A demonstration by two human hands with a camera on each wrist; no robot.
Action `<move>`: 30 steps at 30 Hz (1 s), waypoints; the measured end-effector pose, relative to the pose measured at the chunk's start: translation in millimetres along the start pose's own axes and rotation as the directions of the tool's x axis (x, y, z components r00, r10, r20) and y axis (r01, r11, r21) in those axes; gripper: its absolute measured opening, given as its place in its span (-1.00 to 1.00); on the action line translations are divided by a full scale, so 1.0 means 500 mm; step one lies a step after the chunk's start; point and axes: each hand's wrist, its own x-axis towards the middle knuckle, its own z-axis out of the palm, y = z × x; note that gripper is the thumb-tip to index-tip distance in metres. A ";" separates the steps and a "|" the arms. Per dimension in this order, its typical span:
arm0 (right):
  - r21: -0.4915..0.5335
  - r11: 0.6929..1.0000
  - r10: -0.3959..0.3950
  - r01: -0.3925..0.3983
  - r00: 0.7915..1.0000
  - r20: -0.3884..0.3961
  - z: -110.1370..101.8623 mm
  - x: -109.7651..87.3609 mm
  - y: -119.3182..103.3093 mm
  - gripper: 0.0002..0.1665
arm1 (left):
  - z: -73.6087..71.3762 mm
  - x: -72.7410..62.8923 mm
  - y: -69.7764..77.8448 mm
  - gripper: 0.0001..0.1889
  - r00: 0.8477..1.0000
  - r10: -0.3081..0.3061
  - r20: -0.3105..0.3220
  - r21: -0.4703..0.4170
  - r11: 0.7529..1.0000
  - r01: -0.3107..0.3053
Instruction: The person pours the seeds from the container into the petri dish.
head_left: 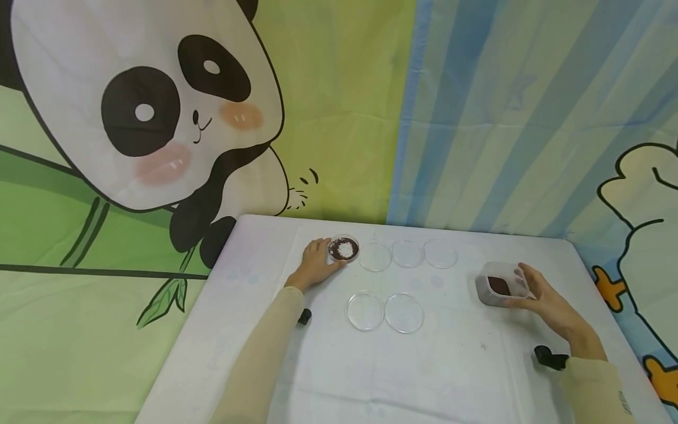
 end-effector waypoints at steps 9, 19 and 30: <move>-0.115 0.993 -0.013 0.004 0.997 -0.078 -0.013 -0.007 -0.063 0.23 | 0.002 0.001 -0.002 -0.02 1.000 -0.005 0.004 0.009 1.000 0.005; -0.225 0.969 -0.128 0.100 0.985 -0.115 0.024 -0.001 -0.168 0.21 | -0.001 -0.001 -0.002 -0.02 1.000 -0.006 0.005 -0.009 1.000 0.006; -0.217 0.926 -0.320 0.308 0.947 -0.021 0.129 0.106 -0.272 0.10 | 0.002 0.005 -0.007 -0.02 1.000 -0.006 0.007 -0.007 1.000 0.006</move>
